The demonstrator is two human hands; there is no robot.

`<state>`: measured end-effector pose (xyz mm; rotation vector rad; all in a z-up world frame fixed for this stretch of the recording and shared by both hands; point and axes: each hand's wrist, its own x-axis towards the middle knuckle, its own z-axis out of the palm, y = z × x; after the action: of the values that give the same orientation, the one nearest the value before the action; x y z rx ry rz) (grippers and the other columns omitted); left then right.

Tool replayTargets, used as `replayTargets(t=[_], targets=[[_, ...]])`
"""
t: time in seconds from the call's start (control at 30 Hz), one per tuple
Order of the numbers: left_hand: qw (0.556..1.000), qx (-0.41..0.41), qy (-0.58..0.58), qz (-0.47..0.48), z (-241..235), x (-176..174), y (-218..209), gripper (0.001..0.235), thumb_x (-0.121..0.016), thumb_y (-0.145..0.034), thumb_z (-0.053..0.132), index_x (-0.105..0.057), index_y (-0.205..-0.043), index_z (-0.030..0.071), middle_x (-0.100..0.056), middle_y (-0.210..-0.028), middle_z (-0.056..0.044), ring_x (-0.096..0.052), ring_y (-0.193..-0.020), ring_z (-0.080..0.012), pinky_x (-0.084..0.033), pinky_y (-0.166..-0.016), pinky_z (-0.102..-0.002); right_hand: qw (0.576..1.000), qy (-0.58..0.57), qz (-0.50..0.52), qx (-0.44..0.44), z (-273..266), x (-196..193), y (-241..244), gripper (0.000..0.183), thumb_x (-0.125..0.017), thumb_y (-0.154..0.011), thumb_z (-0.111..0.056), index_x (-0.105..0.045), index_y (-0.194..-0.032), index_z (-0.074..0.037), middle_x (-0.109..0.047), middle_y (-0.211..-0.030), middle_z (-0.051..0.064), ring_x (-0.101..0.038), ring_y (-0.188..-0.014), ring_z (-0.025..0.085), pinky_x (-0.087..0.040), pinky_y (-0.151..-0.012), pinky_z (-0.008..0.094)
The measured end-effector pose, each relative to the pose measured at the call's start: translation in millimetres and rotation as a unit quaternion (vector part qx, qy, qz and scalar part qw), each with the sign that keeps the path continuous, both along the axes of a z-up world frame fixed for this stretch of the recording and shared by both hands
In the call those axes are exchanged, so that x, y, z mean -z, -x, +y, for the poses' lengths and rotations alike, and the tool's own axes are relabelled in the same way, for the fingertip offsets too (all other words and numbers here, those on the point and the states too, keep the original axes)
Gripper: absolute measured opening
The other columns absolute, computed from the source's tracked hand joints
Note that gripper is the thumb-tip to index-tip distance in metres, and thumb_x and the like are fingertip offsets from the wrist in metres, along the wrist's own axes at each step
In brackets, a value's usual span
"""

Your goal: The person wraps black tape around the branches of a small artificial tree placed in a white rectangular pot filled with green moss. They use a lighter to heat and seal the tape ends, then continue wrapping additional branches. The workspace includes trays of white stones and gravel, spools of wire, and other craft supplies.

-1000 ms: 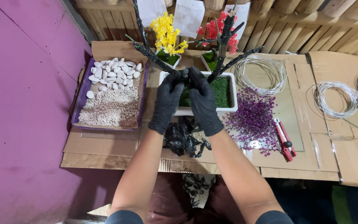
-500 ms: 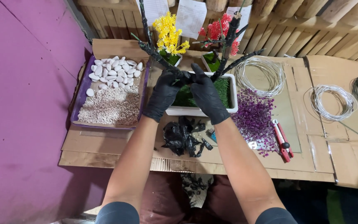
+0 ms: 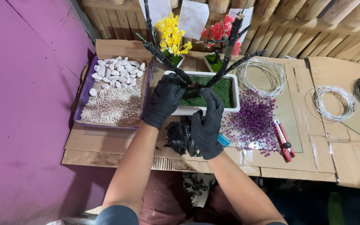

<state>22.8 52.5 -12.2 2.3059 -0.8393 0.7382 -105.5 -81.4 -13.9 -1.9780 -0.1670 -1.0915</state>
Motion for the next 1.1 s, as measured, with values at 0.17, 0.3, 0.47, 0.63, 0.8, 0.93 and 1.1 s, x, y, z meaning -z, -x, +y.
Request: replayTargets(t=[0.17,0.3,0.47,0.63,0.8,0.93,1.1], targets=[[0.998,-0.014,-0.055,0.028,6,8,2,0.022,-0.061,-0.099,0.045,-0.063,-0.1,0.024,-0.065,-0.098,-0.006,-0.068,-0.096,-0.034,-0.06,-0.077,-0.046,0.984,-0.12,0.034,-0.128,4,-4,14,0.046,-0.047,-0.102,-0.015,-0.052,-0.147,-0.019,-0.046,-0.141,0.01,-0.041,-0.139,0.042,-0.028,-0.119,0.059],[0.998,-0.019,-0.053,0.038,9,19,-1,0.021,-0.063,-0.099,0.041,-0.065,-0.1,0.02,-0.069,-0.094,-0.011,-0.07,-0.095,-0.0361,-0.06,-0.076,-0.047,0.962,-0.179,0.14,-0.152,6,14,-15,0.048,-0.06,-0.093,-0.004,-0.057,-0.14,-0.014,-0.058,-0.132,0.014,-0.049,-0.135,0.042,-0.036,-0.116,0.059],[0.998,0.0,-0.03,0.058,16,28,-5,0.023,-0.062,-0.1,0.04,-0.064,-0.095,0.017,-0.07,-0.091,-0.013,-0.069,-0.096,-0.0377,-0.058,-0.081,-0.046,0.972,-0.072,0.222,-0.036,30,13,-51,0.031,-0.077,-0.086,-0.022,-0.071,-0.116,-0.017,-0.07,-0.108,0.012,-0.064,-0.111,0.036,-0.05,-0.101,0.051],[0.976,-0.168,0.023,0.133,-12,11,35,0.03,-0.057,-0.106,0.029,-0.073,-0.118,0.007,-0.073,-0.113,-0.007,-0.055,-0.125,-0.0187,-0.031,-0.111,-0.018,0.973,-0.075,0.219,0.002,38,21,-64,0.02,-0.08,-0.084,-0.03,-0.078,-0.099,-0.018,-0.074,-0.096,0.009,-0.067,-0.098,0.032,-0.054,-0.092,0.043],[0.928,0.086,0.23,0.28,14,-40,52,0.033,-0.059,-0.1,0.025,-0.066,-0.096,-0.007,-0.064,-0.099,-0.044,-0.055,-0.101,-0.0621,-0.045,-0.093,-0.058,0.952,-0.147,0.265,-0.035,40,25,-56,0.018,-0.079,-0.087,-0.036,-0.079,-0.1,-0.023,-0.074,-0.099,0.003,-0.069,-0.103,0.025,-0.054,-0.093,0.04],[0.91,0.107,0.2,0.347,22,-13,26,0.022,-0.065,-0.101,0.028,-0.066,-0.094,0.008,-0.073,-0.083,-0.016,-0.071,-0.073,-0.0311,-0.057,-0.064,-0.035,0.893,-0.328,0.281,-0.124,37,15,-50,0.009,-0.079,-0.088,-0.019,-0.073,-0.092,-0.014,-0.072,-0.084,0.002,-0.065,-0.081,0.012,-0.054,-0.073,0.03],[0.894,0.019,0.148,0.423,24,-5,17,0.023,-0.067,-0.097,0.047,-0.072,-0.102,0.025,-0.077,-0.083,-0.004,-0.076,-0.075,-0.021,-0.06,-0.061,-0.029,0.76,-0.547,0.289,-0.201,39,-17,-19,0.012,-0.076,-0.086,-0.011,-0.066,-0.082,-0.006,-0.068,-0.073,0.013,-0.07,-0.06,0.023,-0.057,-0.052,0.029]])
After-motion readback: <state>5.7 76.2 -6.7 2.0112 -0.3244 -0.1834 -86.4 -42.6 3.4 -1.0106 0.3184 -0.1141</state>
